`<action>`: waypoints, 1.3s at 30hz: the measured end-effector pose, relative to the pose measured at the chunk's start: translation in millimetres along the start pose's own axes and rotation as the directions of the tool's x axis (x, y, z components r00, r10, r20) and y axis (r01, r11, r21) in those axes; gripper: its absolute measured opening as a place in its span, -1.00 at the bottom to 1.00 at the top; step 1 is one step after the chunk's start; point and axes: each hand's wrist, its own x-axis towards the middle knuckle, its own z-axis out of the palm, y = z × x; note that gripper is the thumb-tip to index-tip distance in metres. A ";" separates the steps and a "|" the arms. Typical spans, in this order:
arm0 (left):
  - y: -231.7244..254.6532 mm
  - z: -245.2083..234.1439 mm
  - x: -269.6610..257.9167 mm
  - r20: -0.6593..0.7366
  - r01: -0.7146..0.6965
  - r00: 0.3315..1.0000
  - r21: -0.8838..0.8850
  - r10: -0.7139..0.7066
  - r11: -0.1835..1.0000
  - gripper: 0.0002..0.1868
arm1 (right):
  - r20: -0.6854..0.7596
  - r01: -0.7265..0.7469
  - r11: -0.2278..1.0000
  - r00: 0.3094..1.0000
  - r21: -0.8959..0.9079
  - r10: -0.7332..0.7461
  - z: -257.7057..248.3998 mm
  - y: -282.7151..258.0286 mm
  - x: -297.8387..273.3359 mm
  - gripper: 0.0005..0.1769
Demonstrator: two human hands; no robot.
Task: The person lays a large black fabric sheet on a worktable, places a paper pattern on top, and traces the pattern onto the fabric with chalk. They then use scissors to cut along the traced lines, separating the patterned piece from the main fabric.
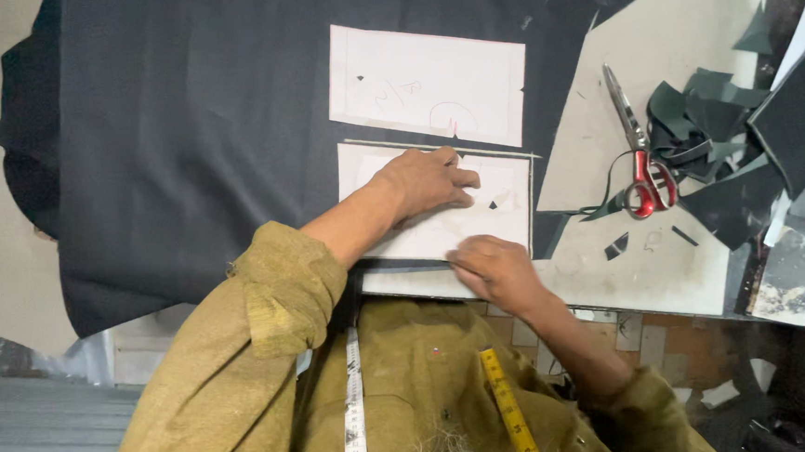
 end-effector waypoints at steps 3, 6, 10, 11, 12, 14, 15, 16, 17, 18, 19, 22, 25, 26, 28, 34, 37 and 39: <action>4.2 -7.4 -4.5 0.056 0.056 0.997 0.000 -0.056 0.998 -0.30 | -0.004 -0.188 0.973 0.982 -0.132 0.189 -55.4 21.3 -42.5 -0.80; 9.7 -2.7 -0.4 0.001 0.043 0.999 0.026 -0.043 0.999 -0.35 | -0.132 -0.294 0.938 0.953 -0.182 0.273 -93.4 18.5 -71.6 -0.76; 31.0 33.2 0.1 -0.100 0.165 0.982 0.040 -0.161 0.985 -0.47 | -0.376 -0.503 0.816 0.724 0.286 0.578 -83.7 4.8 -61.8 -0.80; 42.9 42.9 1.1 -0.181 0.220 0.961 0.044 -0.209 0.974 -0.43 | -0.380 -0.497 0.734 0.637 0.463 0.671 -74.7 3.1 -49.0 -0.80; 54.5 53.5 -1.4 -0.241 0.276 0.936 0.053 -0.256 0.960 -0.41 | -0.323 -0.439 0.694 0.657 0.571 0.681 -64.2 2.3 -30.7 -0.81; 74.0 71.7 -3.7 -0.378 0.372 0.860 0.010 -0.341 0.928 -0.43 | -0.200 -0.333 0.563 0.701 0.756 0.684 -42.2 -2.5 13.6 -0.80; 80.5 79.6 -3.8 -0.452 0.409 0.806 -0.042 -0.383 0.912 -0.47 | -0.134 -0.337 0.534 0.739 0.775 0.661 -30.7 -6.9 38.7 -0.78; 88.4 85.3 1.0 -0.412 0.453 0.800 -0.064 -0.437 0.889 -0.47 | -0.077 -0.349 0.508 0.763 0.787 0.642 -21.3 -12.3 61.4 -0.75; 94.4 90.1 5.8 -0.371 0.496 0.790 -0.084 -0.489 0.864 -0.47 | -0.059 -0.390 0.564 0.784 0.728 0.618 -9.4 -19.5 85.2 -0.75; 98.8 93.9 9.2 -0.332 0.531 0.778 -0.106 -0.533 0.841 -0.46 | -0.043 -0.429 0.619 0.799 0.657 0.599 0.2 -27.1 106.7 -0.75; 100.5 98.5 9.3 -0.414 0.497 0.716 -0.263 -0.562 0.827 -0.47 | -0.062 -0.445 0.710 0.824 0.546 0.564 9.6 -33.4 128.0 -0.74; 105.6 111.7 8.0 -0.436 0.281 0.580 -0.686 -0.688 0.671 -0.49 | -0.070 -0.449 0.795 0.853 0.408 0.518 36.7 -47.8 168.9 -0.72; 101.9 120.6 9.4 -0.350 0.233 0.620 -0.773 -0.703 0.590 -0.46 | -0.078 -0.461 0.806 0.849 0.371 0.522 54.3 -50.3 192.9 -0.73; 102.5 122.6 12.3 -0.459 0.311 0.598 -0.623 -0.658 0.717 -0.42 | -0.078 -0.471 0.808 0.846 0.354 0.527 58.2 -50.0 196.9 -0.73; 105.1 126.7 17.9 -0.484 0.432 0.638 -0.420 -0.599 0.798 -0.38 | -0.089 -0.496 0.797 0.828 0.344 0.554 63.3 -47.3 203.5 -0.69; 100.6 133.6 17.7 -0.388 0.280 0.663 -0.664 -0.640 0.693 -0.42 | -0.125 -0.484 0.859 0.853 0.169 0.506 66.6 -43.2 218.1 -0.68; 100.1 128.5 7.6 -0.467 0.230 0.661 -0.618 -0.587 0.752 -0.38 | -0.034 -0.577 0.814 0.814 0.069 0.580 66.1 -61.6 203.1 -0.67; 100.4 123.4 -0.7 -0.558 0.317 0.643 -0.429 -0.525 0.846 -0.29 | 0.030 -0.565 0.825 0.825 -0.009 0.565 66.3 -83.6 182.1 -0.66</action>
